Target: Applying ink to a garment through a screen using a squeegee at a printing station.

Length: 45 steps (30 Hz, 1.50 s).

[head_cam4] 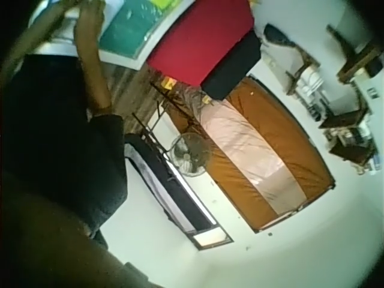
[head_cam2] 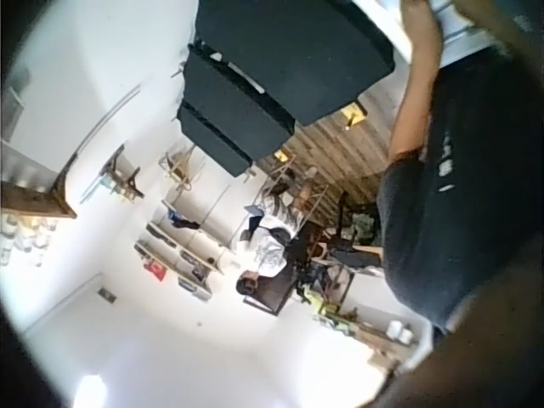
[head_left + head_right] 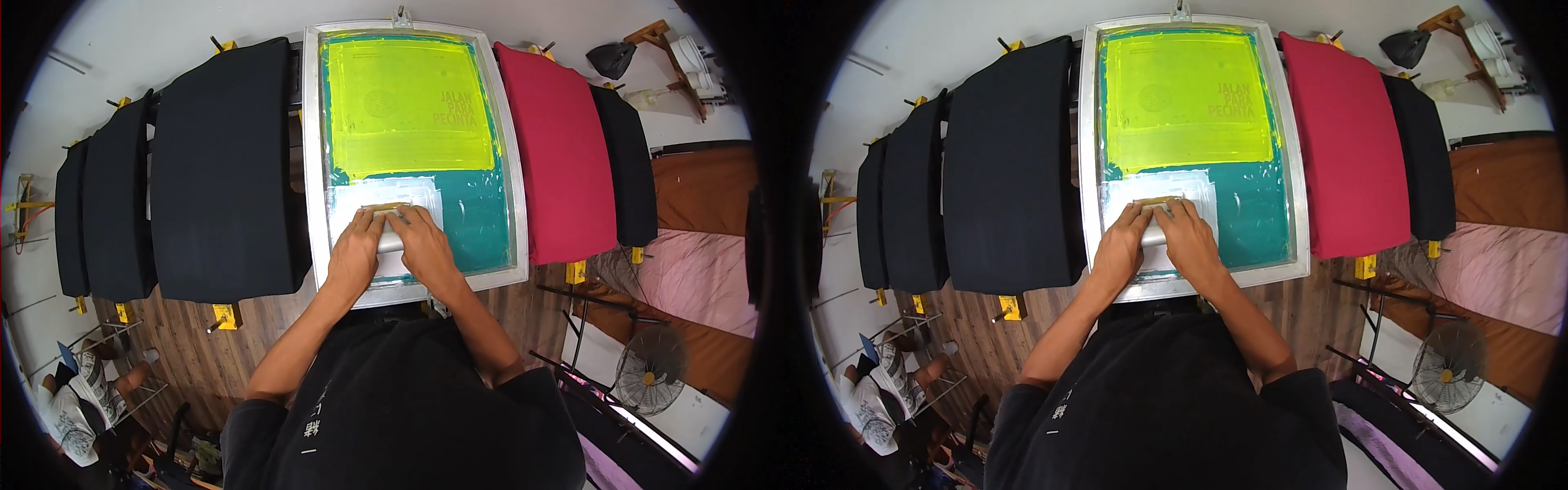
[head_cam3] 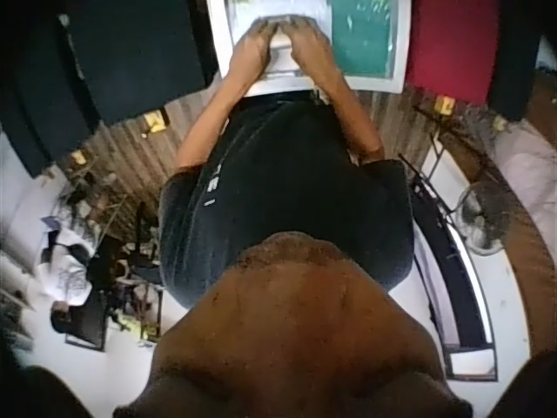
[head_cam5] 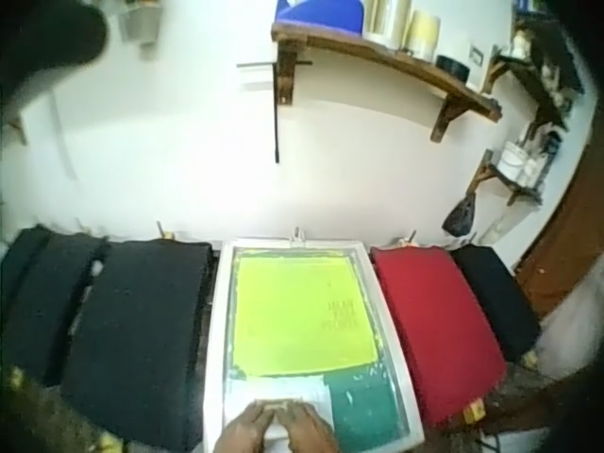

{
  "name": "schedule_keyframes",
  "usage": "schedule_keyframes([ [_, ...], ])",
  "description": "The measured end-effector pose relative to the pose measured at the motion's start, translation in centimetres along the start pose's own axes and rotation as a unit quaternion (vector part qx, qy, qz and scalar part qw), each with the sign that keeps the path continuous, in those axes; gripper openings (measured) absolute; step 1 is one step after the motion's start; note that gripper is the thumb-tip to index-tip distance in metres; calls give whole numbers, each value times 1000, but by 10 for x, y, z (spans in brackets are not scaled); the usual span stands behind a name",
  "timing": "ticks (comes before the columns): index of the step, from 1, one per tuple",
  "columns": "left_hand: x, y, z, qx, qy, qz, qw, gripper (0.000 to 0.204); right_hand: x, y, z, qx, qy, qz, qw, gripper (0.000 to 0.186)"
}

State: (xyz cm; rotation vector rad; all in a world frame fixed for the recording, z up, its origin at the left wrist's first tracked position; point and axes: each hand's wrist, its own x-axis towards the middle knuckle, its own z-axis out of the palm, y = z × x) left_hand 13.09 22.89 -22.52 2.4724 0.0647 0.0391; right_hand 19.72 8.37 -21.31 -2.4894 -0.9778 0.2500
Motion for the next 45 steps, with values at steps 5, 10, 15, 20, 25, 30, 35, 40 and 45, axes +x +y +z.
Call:
schedule_keyframes([
  [5,1,-1,1,-2,6,0,1000,53,2,-1,-1,5,1,3,1000,51],
  [10,0,-5,8,5,36,15,999,58,-1,2,1,6,2,-9,1000,47],
  [15,3,4,-3,-39,4,4,999,57,2,4,-6,27,-28,-13,999,43],
  [20,-3,2,2,-39,9,-7,999,58,-2,-1,-7,29,-25,-3,999,41],
  [25,-5,2,5,-27,31,6,999,56,-5,0,-1,25,-5,1,1000,45],
  [30,-6,12,-1,-62,-7,-23,998,52,-6,3,-6,56,-58,18,997,48],
  [35,-9,8,4,-46,6,-16,999,53,-9,-3,-8,64,-44,30,997,48],
  [40,-11,6,6,-29,8,4,1000,52,-12,-1,-1,32,-14,17,999,50],
  [45,-14,9,7,-28,11,-4,1000,49,-14,-1,-3,55,-38,22,998,51],
])
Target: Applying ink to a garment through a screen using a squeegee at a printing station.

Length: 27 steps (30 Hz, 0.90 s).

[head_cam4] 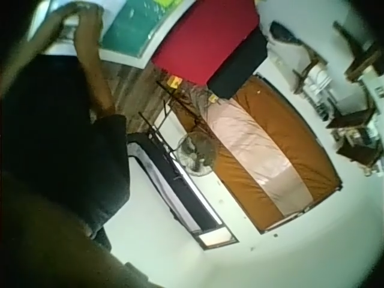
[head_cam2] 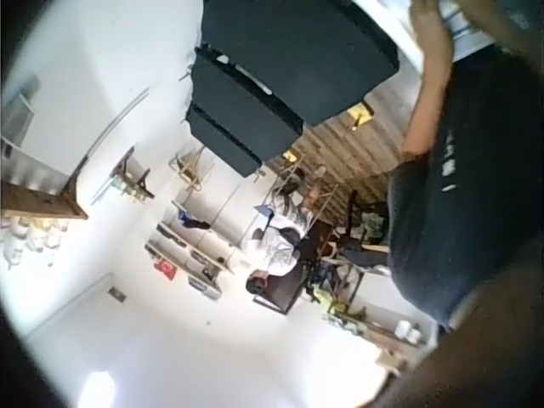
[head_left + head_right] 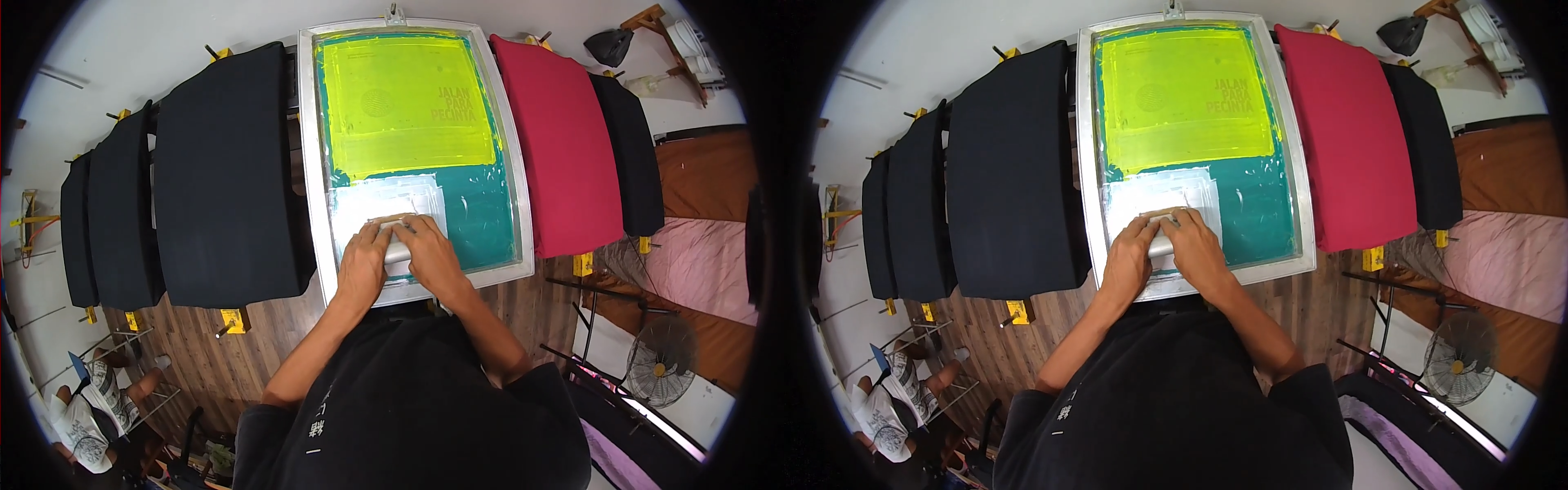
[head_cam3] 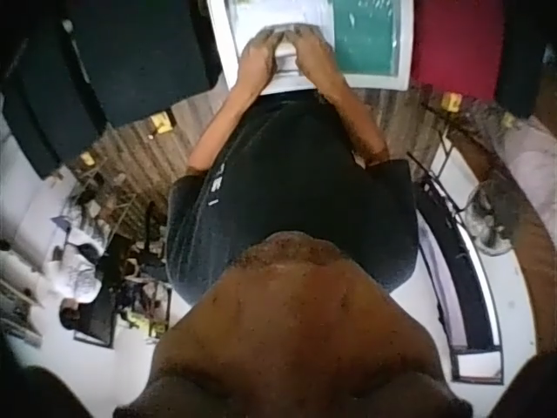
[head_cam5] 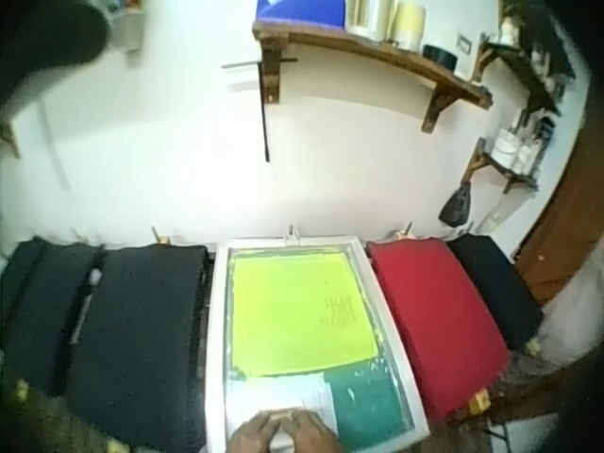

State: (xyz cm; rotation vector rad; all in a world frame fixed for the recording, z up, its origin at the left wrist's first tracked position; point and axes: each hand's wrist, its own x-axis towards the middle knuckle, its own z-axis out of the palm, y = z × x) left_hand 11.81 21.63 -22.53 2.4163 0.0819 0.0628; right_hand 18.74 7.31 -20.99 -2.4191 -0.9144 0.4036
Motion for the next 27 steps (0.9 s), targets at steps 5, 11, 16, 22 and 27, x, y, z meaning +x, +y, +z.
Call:
schedule_keyframes([
  [5,-2,7,-1,-11,7,-7,1000,56,-4,-1,-4,6,-9,12,1000,50],
  [11,-6,6,2,-2,4,-13,1000,58,-7,-1,-2,10,-6,10,1000,49],
  [16,-8,4,4,-2,10,-15,1000,58,-9,0,2,5,22,1,1000,50],
  [22,-11,5,5,10,-1,-23,1000,57,-12,-2,4,-13,25,-3,1000,44],
  [27,-15,10,-1,17,-42,-41,998,54,-17,-4,4,-16,31,-13,999,38],
])
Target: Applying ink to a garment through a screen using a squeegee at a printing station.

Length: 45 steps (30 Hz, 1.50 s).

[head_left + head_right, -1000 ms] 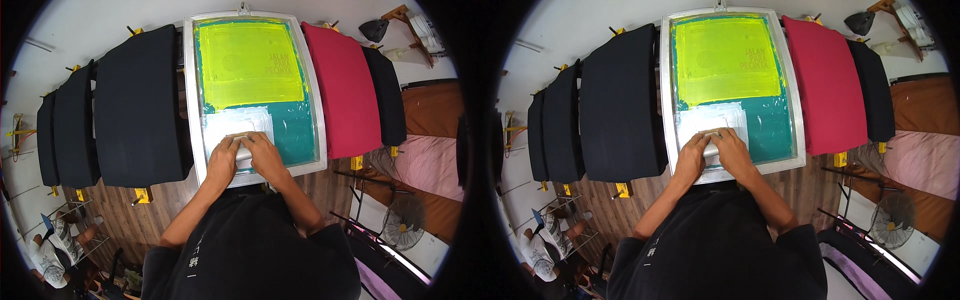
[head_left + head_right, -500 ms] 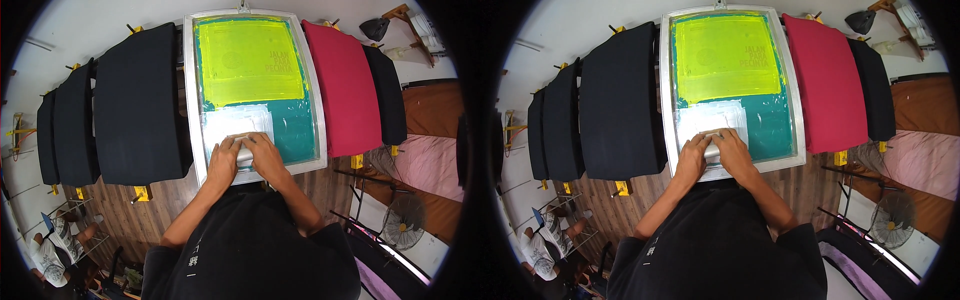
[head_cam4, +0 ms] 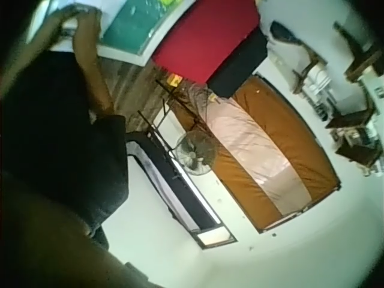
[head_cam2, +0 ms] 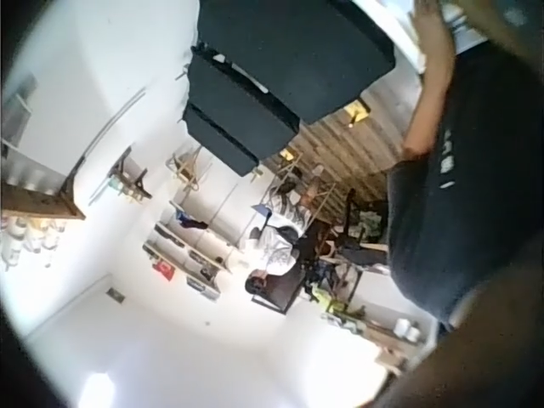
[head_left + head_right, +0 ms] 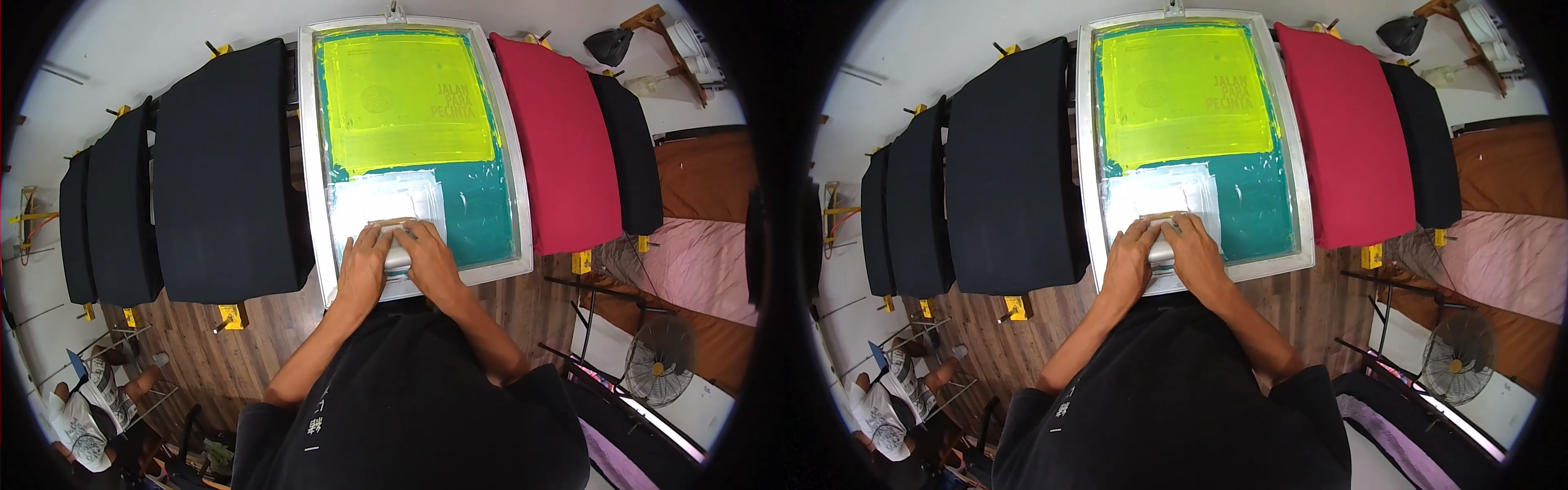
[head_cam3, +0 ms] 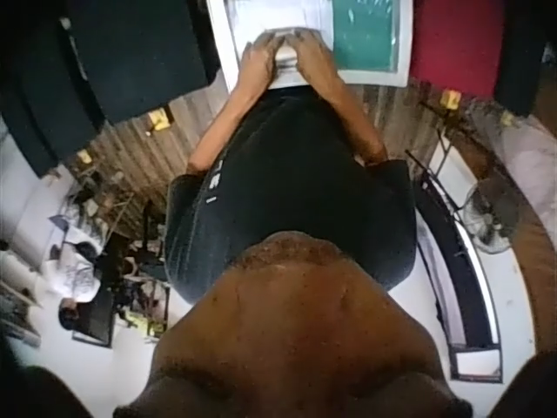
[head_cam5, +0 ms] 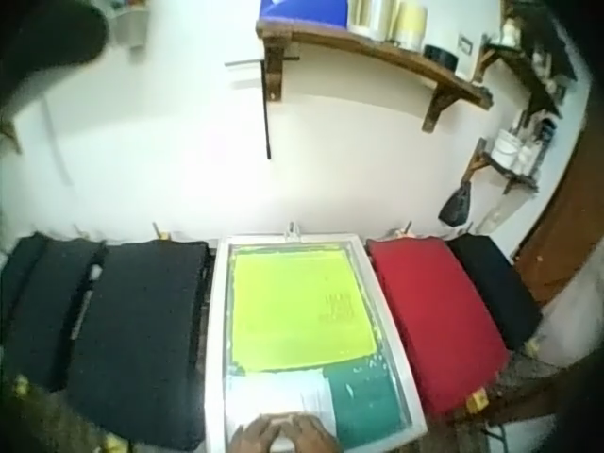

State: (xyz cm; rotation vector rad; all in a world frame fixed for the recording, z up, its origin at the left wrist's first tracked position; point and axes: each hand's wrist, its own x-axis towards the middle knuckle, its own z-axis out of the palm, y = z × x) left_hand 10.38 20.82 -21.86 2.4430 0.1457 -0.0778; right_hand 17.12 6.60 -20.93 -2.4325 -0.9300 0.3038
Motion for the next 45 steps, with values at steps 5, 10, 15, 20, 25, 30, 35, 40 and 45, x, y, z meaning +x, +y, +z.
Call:
schedule_keyframes([
  [5,-4,-1,3,-6,-5,2,1000,54,-4,3,2,6,-16,12,1000,57],
  [10,-7,0,2,-21,-23,-9,999,54,-6,0,-1,7,-31,26,999,58],
  [15,-9,0,7,-25,6,-2,1000,62,-9,-2,0,6,-31,46,998,57],
  [20,-12,5,3,-10,-18,-13,1000,55,-14,-3,2,-3,-10,26,1000,56],
  [25,-16,8,3,-13,-30,-20,999,55,-17,0,3,-3,-12,20,1000,47],
  [30,-18,11,5,-24,-27,-28,999,67,-21,-1,2,-19,-6,29,999,38],
  [35,-21,10,5,3,-35,-17,999,60,-23,-2,4,20,-9,43,999,51],
  [40,-23,13,3,-7,-49,-26,998,61,-27,-4,3,16,-16,34,999,51],
  [45,-26,16,1,-7,-65,-27,997,61,-31,-5,0,16,-43,54,997,53],
])
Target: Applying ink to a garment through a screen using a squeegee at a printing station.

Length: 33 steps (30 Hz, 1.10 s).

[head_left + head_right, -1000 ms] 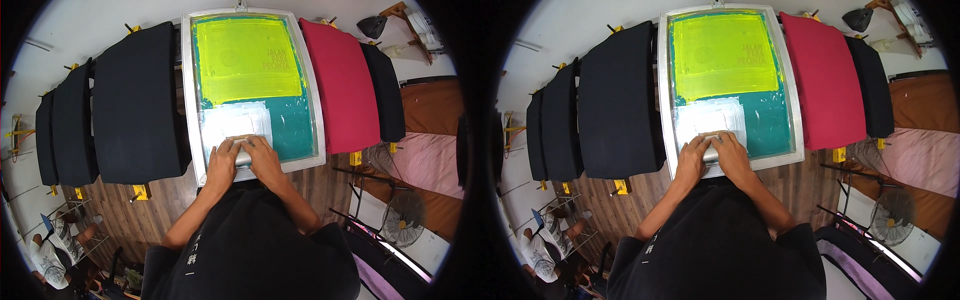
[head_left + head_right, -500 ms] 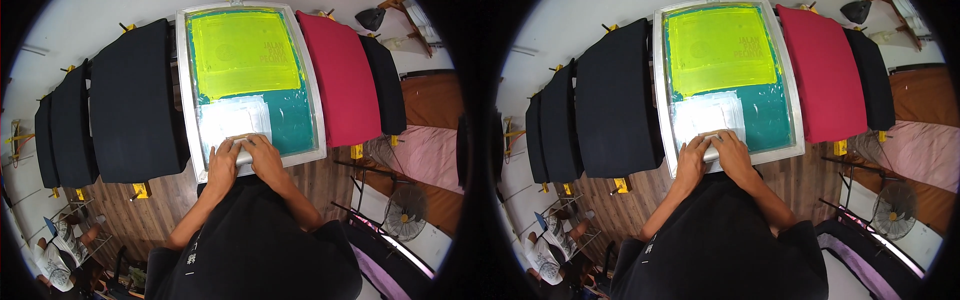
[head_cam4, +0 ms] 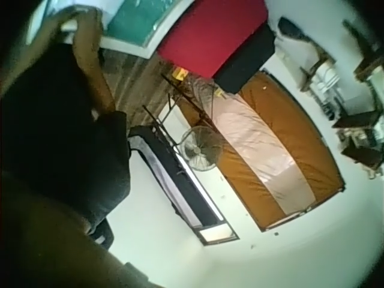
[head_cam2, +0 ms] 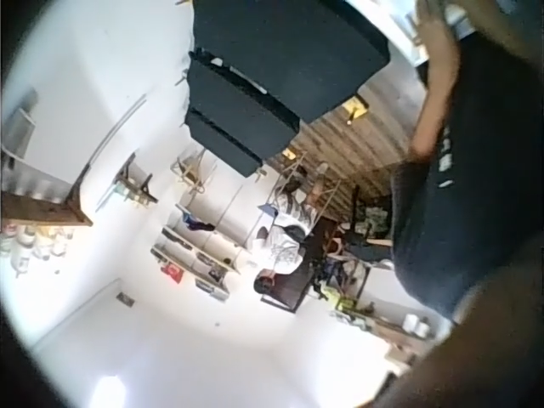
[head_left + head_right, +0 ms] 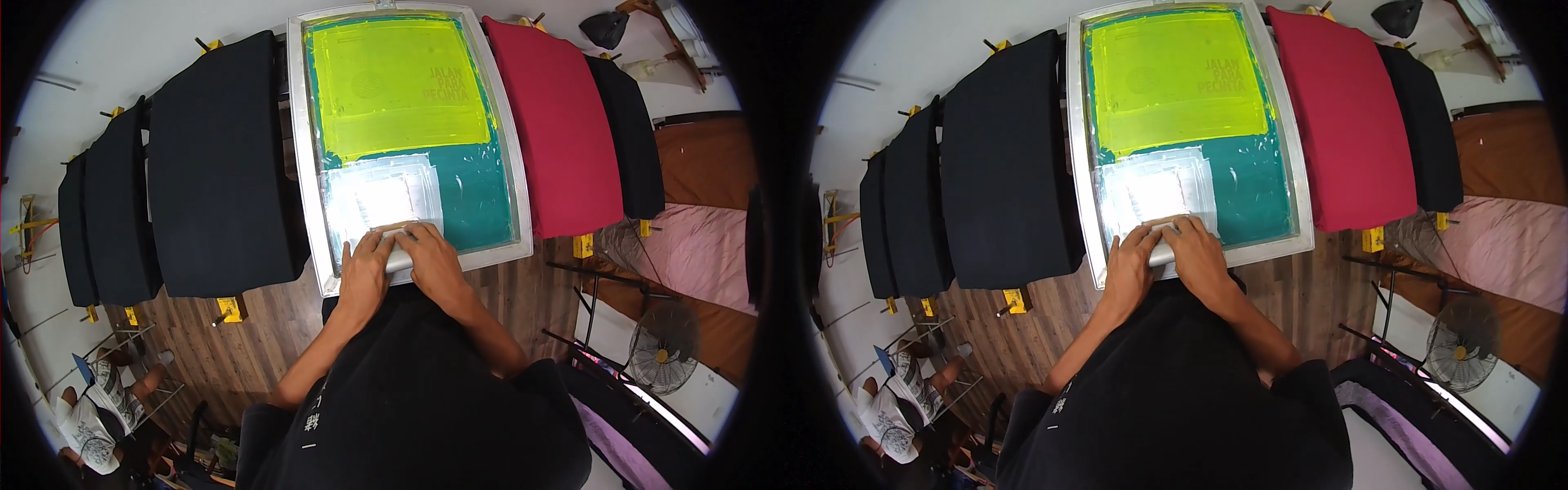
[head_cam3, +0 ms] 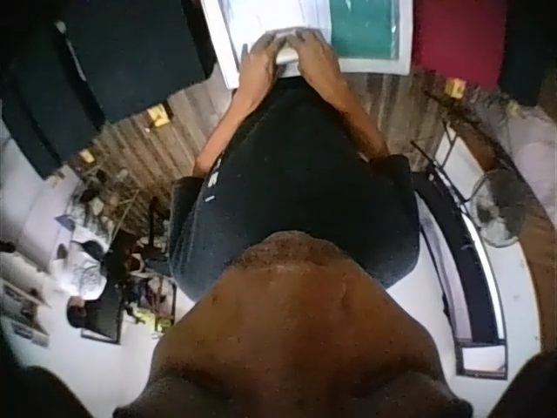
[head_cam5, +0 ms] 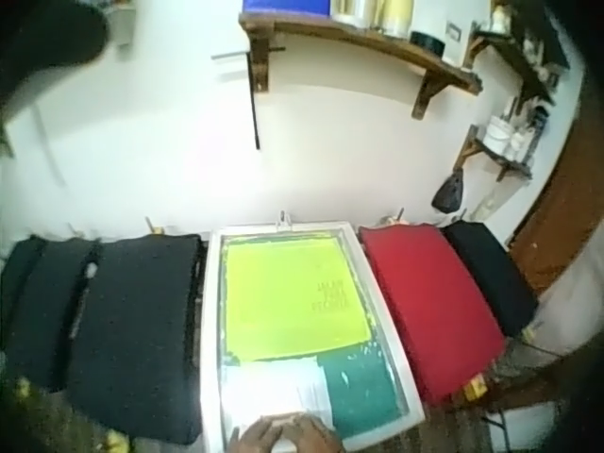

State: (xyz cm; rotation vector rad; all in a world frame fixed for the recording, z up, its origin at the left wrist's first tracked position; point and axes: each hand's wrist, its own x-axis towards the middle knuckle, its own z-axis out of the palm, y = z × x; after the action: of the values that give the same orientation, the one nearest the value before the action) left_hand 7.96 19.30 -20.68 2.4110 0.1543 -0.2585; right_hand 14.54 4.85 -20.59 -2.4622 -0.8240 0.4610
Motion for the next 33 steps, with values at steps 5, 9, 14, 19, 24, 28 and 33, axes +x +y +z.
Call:
schedule_keyframes([
  [5,-1,-1,4,-1,7,1,1000,62,-1,3,2,-3,8,-5,1000,52],
  [9,-4,0,3,10,27,13,999,64,-3,1,2,-11,27,-17,999,52],
  [14,-10,2,4,25,9,12,1000,64,-8,0,0,-7,7,-6,1000,51],
  [19,-14,-3,14,16,10,8,1000,63,-13,-1,1,-17,27,-14,999,50],
  [24,-14,-2,15,27,31,21,999,62,-17,5,8,-56,72,-47,995,32],
  [28,-18,2,14,11,14,8,1000,62,-22,4,6,-30,38,-29,998,41],
  [33,-22,1,17,3,4,5,1000,62,-27,4,6,-41,34,-36,998,33],
])
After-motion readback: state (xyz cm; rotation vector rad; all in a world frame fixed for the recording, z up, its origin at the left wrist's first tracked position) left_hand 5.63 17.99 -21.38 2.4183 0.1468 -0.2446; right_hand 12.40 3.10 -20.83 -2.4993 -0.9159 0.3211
